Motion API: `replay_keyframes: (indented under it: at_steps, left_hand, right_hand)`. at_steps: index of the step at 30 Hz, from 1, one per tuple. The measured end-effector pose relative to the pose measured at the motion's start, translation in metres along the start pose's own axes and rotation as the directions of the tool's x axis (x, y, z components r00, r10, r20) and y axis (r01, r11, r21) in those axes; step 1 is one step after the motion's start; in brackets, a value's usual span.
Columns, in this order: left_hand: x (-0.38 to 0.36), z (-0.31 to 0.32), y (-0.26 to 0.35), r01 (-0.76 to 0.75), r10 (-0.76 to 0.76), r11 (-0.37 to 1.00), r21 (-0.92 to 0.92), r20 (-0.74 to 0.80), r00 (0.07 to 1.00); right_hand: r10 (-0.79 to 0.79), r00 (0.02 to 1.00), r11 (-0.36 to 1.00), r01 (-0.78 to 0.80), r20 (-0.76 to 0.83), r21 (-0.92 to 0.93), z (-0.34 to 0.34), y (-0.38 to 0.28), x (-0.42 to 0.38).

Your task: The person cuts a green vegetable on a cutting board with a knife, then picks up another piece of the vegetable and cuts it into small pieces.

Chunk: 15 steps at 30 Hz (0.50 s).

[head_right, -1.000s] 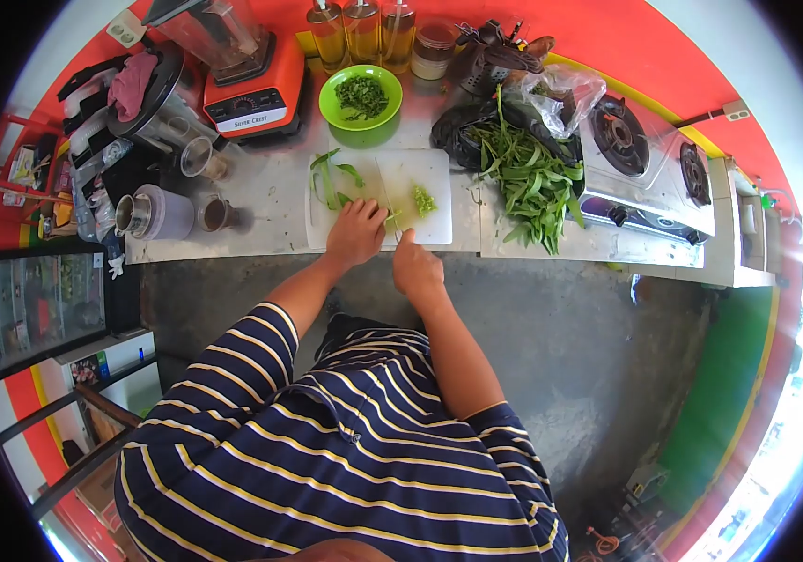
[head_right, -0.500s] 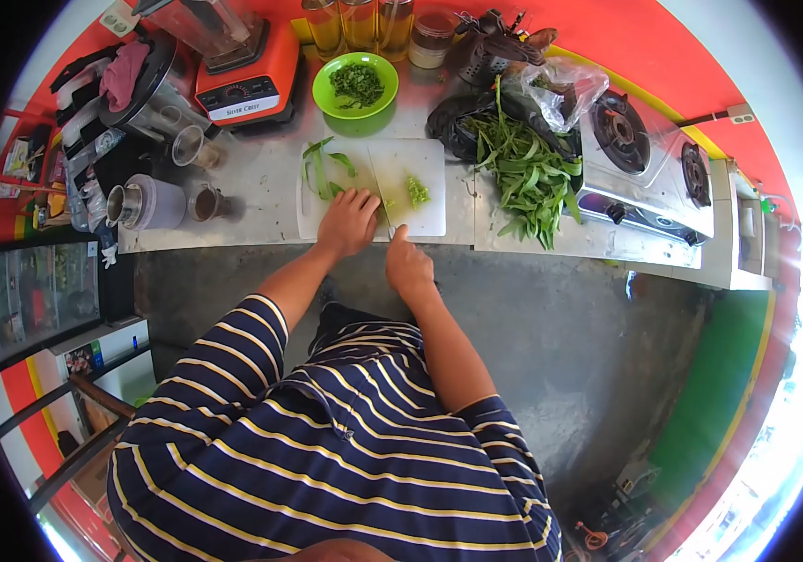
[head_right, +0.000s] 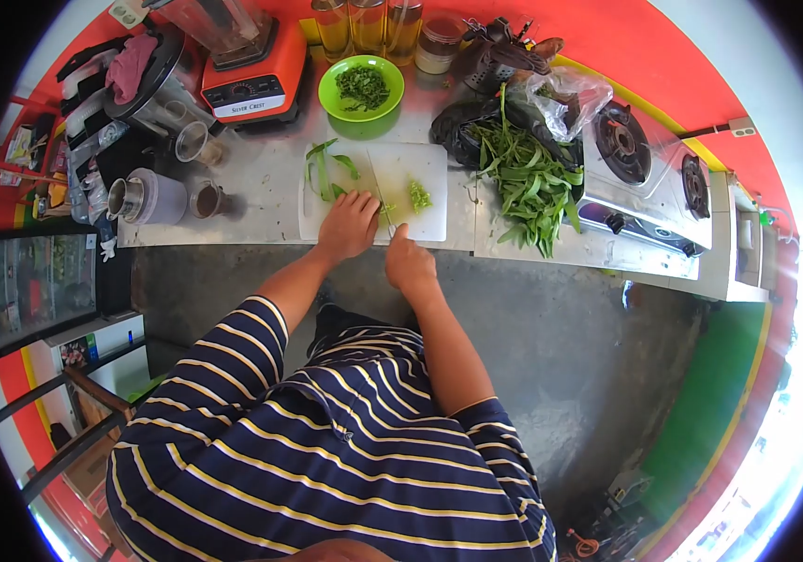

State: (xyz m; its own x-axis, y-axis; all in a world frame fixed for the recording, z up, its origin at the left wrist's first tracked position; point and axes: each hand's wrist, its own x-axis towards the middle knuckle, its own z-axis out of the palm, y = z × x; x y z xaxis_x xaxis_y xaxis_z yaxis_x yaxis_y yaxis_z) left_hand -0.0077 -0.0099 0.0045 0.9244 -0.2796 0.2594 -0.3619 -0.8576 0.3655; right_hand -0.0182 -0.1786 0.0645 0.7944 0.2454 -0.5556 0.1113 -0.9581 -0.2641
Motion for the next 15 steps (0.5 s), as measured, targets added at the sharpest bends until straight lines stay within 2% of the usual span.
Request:
replay_keyframes:
  at_steps: [5, 9, 15]
  left_hand:
    - [0.002, 0.001, 0.000, 0.018, -0.019, 0.999, -0.043, -0.014, 1.000]
    - [0.003, 0.002, -0.001, 0.026, -0.027, 0.999, -0.043, -0.026, 0.999]
    - [0.005, -0.009, 0.003, 0.079, -0.077, 0.973, -0.217, 0.016, 0.997]
  right_hand:
    - [0.047, 0.995, 0.998, -0.051, 0.086, 0.048, -0.005, -0.003, -0.015]
    - [0.033, 0.999, 0.998, -0.034, 0.023, 0.044, 0.013, 0.005, -0.001]
    - [0.019, 0.994, 0.997, -0.026, 0.108, 0.068, -0.013, 0.009, -0.010]
